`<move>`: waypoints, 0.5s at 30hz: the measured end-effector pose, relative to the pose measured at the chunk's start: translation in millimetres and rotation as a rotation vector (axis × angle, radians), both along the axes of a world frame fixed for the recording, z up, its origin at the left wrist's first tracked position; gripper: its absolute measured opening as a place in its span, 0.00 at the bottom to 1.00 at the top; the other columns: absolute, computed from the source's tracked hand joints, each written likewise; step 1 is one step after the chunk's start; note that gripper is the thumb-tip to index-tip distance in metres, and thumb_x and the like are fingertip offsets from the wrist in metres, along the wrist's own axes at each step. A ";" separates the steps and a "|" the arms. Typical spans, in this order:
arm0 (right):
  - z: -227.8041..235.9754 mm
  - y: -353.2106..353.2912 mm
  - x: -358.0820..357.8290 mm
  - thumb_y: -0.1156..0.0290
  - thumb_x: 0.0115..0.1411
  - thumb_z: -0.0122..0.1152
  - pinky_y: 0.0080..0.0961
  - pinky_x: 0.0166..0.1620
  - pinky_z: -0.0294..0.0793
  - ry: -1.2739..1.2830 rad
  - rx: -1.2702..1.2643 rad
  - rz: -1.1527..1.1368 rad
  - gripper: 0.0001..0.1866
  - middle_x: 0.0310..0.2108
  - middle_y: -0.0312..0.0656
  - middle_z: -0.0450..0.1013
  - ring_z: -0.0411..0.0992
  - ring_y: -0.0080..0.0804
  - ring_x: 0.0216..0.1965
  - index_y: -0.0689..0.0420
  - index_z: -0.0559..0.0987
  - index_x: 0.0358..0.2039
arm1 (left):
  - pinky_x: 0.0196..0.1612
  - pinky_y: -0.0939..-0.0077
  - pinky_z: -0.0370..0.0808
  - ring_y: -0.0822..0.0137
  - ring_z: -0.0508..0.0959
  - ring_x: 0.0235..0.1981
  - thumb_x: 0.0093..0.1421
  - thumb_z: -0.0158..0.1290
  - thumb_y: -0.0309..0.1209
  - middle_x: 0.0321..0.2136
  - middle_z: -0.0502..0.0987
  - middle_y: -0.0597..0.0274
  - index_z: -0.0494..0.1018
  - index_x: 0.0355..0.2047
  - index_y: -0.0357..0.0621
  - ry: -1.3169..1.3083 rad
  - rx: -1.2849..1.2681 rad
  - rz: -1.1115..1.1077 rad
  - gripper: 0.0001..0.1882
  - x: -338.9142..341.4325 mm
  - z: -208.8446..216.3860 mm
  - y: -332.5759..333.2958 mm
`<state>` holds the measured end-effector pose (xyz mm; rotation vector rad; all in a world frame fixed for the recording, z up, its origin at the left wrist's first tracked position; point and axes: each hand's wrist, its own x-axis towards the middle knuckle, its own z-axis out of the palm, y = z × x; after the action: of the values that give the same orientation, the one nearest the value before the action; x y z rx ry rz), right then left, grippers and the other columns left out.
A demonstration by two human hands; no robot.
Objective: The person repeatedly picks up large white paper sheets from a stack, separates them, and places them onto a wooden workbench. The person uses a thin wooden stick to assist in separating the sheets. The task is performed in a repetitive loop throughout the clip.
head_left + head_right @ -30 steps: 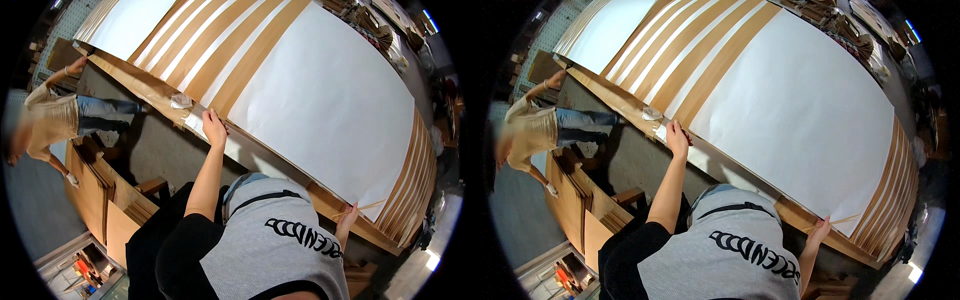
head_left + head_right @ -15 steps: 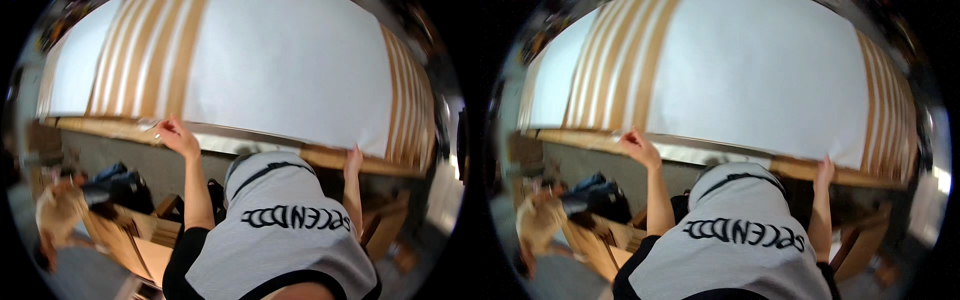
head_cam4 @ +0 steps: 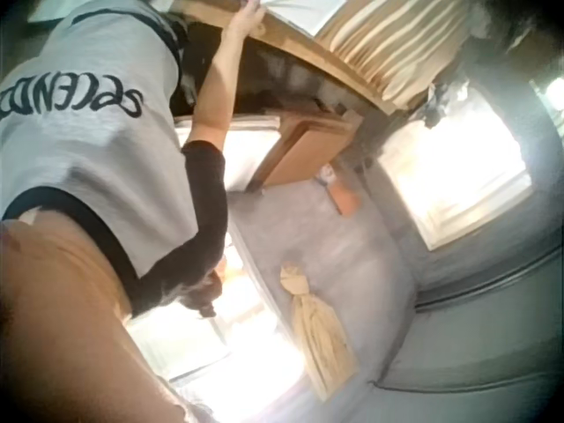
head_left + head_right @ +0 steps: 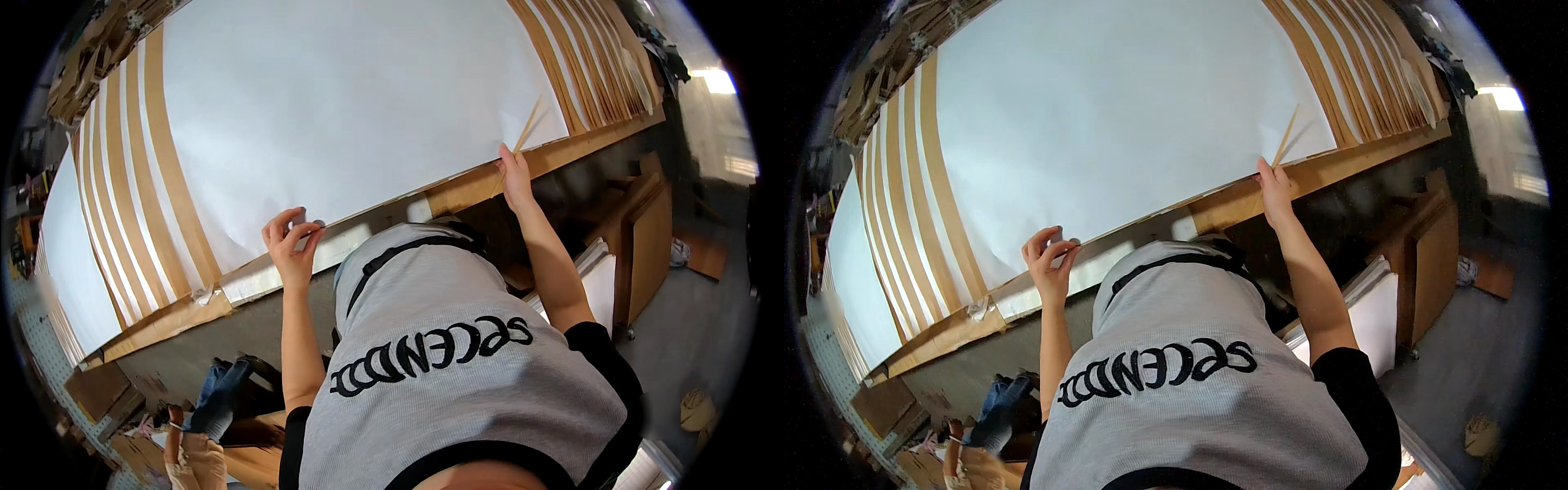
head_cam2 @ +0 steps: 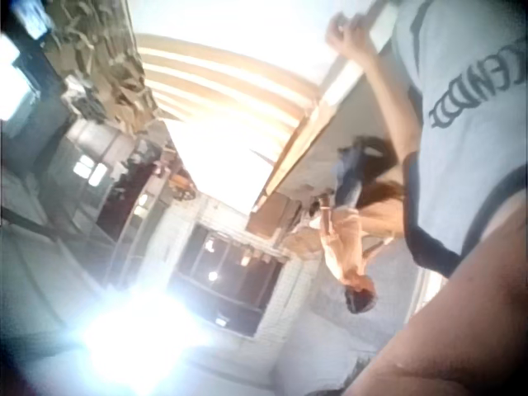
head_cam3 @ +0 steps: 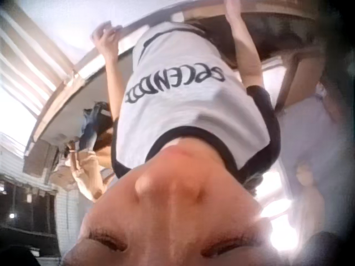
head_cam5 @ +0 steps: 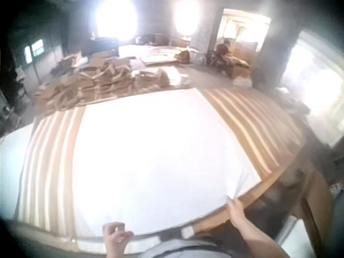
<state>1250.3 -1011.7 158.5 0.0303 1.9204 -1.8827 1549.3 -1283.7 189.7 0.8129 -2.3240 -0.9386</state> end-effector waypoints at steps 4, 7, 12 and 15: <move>2.8 -0.1 2.5 0.60 0.58 0.48 0.20 0.40 0.63 0.042 0.058 0.032 0.15 0.32 0.33 0.67 0.64 0.20 0.34 0.60 0.70 0.38 | 0.41 0.71 0.63 0.63 0.63 0.41 0.37 0.62 0.25 0.37 0.71 0.64 0.75 0.19 0.46 -0.004 -0.026 -0.008 0.07 -2.0 -1.3 0.0; 0.2 2.4 0.3 0.57 0.58 0.46 0.18 0.33 0.63 0.107 0.122 0.051 0.16 0.27 0.33 0.67 0.64 0.20 0.29 0.58 0.70 0.35 | 0.41 0.71 0.63 0.62 0.64 0.41 0.37 0.62 0.25 0.37 0.71 0.63 0.75 0.18 0.45 0.006 -0.020 -0.016 0.07 -3.1 -4.1 -0.4; 29.3 10.9 -15.2 0.55 0.59 0.44 0.15 0.22 0.59 -0.091 0.036 -0.110 0.16 0.21 0.35 0.67 0.63 0.19 0.19 0.56 0.68 0.29 | 0.42 0.70 0.62 0.62 0.65 0.40 0.37 0.62 0.26 0.37 0.70 0.62 0.74 0.18 0.45 0.002 -0.028 -0.014 0.07 -4.2 -7.7 -2.3; 16.6 25.3 -27.9 0.56 0.59 0.44 0.15 0.22 0.60 -0.096 0.080 -0.198 0.15 0.20 0.34 0.67 0.63 0.18 0.19 0.56 0.68 0.29 | 0.40 0.70 0.62 0.61 0.64 0.39 0.37 0.62 0.25 0.37 0.70 0.62 0.74 0.18 0.45 -0.013 -0.047 -0.021 0.07 -4.3 -9.1 -2.8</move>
<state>1222.4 -986.4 175.1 0.3413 1.9878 -1.8880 1545.1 -1286.5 180.6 0.7786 -2.3611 -0.8865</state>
